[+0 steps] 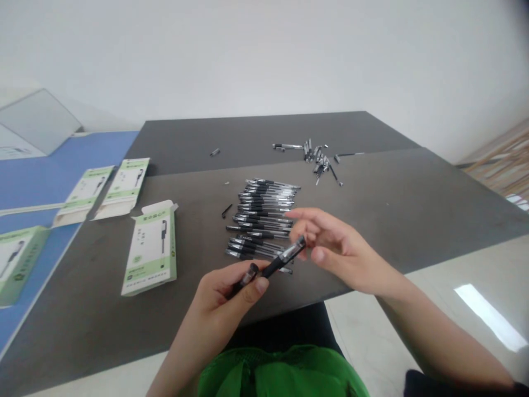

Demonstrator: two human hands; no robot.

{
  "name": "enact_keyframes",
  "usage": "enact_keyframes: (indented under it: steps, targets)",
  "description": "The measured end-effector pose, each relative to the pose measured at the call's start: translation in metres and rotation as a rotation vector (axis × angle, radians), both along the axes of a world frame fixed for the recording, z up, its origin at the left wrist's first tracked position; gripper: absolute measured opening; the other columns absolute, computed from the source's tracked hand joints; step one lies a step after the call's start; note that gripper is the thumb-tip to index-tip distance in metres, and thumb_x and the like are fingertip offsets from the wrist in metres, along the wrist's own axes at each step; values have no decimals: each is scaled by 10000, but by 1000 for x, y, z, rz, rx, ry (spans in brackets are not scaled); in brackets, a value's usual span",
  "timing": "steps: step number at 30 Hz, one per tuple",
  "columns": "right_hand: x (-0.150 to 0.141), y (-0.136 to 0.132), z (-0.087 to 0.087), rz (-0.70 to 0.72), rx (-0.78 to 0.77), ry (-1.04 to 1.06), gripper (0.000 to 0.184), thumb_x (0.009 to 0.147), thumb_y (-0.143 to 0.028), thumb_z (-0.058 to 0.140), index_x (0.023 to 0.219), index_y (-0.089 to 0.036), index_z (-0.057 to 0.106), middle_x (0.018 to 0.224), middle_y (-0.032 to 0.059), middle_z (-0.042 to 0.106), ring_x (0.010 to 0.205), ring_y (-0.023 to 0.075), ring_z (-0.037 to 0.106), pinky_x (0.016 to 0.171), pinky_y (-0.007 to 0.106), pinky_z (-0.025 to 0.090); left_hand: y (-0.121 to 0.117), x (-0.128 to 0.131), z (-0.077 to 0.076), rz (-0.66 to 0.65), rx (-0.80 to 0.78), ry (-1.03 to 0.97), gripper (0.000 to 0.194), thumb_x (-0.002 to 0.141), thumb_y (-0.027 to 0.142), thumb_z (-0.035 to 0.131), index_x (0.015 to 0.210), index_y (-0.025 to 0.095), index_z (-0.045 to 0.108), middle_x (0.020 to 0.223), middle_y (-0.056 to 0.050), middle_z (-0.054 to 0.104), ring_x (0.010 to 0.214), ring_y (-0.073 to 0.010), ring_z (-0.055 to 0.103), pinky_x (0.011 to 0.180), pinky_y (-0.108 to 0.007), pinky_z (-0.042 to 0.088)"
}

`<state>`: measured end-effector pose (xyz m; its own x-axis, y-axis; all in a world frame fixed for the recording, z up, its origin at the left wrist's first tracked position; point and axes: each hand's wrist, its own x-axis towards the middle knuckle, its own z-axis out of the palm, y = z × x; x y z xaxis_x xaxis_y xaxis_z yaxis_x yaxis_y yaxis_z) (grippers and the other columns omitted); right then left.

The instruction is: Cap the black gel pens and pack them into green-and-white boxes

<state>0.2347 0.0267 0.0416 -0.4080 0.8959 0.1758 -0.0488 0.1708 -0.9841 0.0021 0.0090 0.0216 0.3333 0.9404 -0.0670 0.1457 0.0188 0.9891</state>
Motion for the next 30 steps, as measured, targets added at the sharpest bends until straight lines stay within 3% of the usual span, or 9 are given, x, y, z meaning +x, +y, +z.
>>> enact_keyframes:
  steps: [3, 6, 8, 11, 15, 18, 21, 25, 30]
  targets:
    - [-18, -8, -14, 48, 10, -22, 344, 972, -399, 676, 1274, -233, 671, 1143, 76, 689, 993, 177, 672, 905, 324, 554, 0, 4, 2, 18, 65, 33, 241, 897, 390, 700, 807, 194, 808, 546, 28, 548, 523, -139, 460, 551, -252, 393]
    - [-43, -18, -29, -23, -25, 77, 267, 1008, -405, 610, 1199, -238, 692, 1114, 71, 695, 879, 167, 682, 806, 311, 575, -2, 8, 2, -3, 103, 66, 331, 936, 358, 643, 659, 190, 707, 579, 8, 598, 558, -152, 527, 550, -246, 422]
    - [-54, -20, -34, -147, -31, 136, 230, 1025, -404, 573, 1089, -237, 718, 1068, 65, 705, 848, 168, 676, 751, 295, 564, -3, 7, 1, -36, 110, 52, 249, 953, 341, 627, 803, 200, 767, 769, -35, 735, 736, -201, 661, 687, -272, 519]
    - [-56, -20, -34, -231, -19, 250, 240, 1036, -385, 544, 952, -232, 709, 996, 59, 718, 993, 213, 678, 902, 348, 537, -5, 3, -4, -25, 79, -37, 265, 981, 349, 617, 1163, 244, 778, 1178, -70, 780, 1100, -252, 698, 966, -337, 528]
    - [-44, -16, -28, -247, -18, 312, 255, 1029, -387, 544, 844, -231, 625, 834, 33, 626, 977, 234, 654, 962, 399, 495, -6, 1, -11, 103, 33, -190, 298, 1025, 407, 575, 1191, 255, 770, 1257, -69, 767, 1199, -245, 681, 1070, -356, 489]
    - [-39, -18, -24, -323, 40, 228, 272, 1028, -409, 542, 828, -228, 581, 782, 17, 558, 820, 200, 577, 816, 343, 476, -3, 8, -9, 215, 101, -298, 318, 1033, 420, 571, 1262, 284, 744, 1351, -60, 724, 1292, -243, 629, 1127, -365, 444]
    - [-42, -21, -22, -267, 87, 33, 234, 1018, -406, 565, 879, -220, 597, 773, 4, 517, 737, 174, 496, 707, 305, 434, 1, 22, -1, 240, 98, -438, 353, 1032, 451, 564, 1320, 311, 716, 1418, -52, 685, 1329, -246, 604, 1109, -359, 464]
    - [-49, -23, -27, -232, 169, -138, 96, 945, -280, 661, 1005, -223, 612, 907, 29, 605, 829, 189, 548, 768, 309, 465, 7, 49, 2, 121, -26, -538, 419, 1007, 500, 588, 1355, 293, 695, 1475, -54, 647, 1355, -266, 589, 1124, -376, 477]
    - [-25, -15, -31, -296, 137, -234, 74, 991, -274, 584, 1046, -225, 588, 943, 49, 676, 887, 213, 626, 840, 339, 506, 11, 75, -13, 22, -80, -474, 556, 1019, 569, 514, 1454, 238, 613, 1601, -81, 515, 1510, -276, 418, 1282, -401, 258]
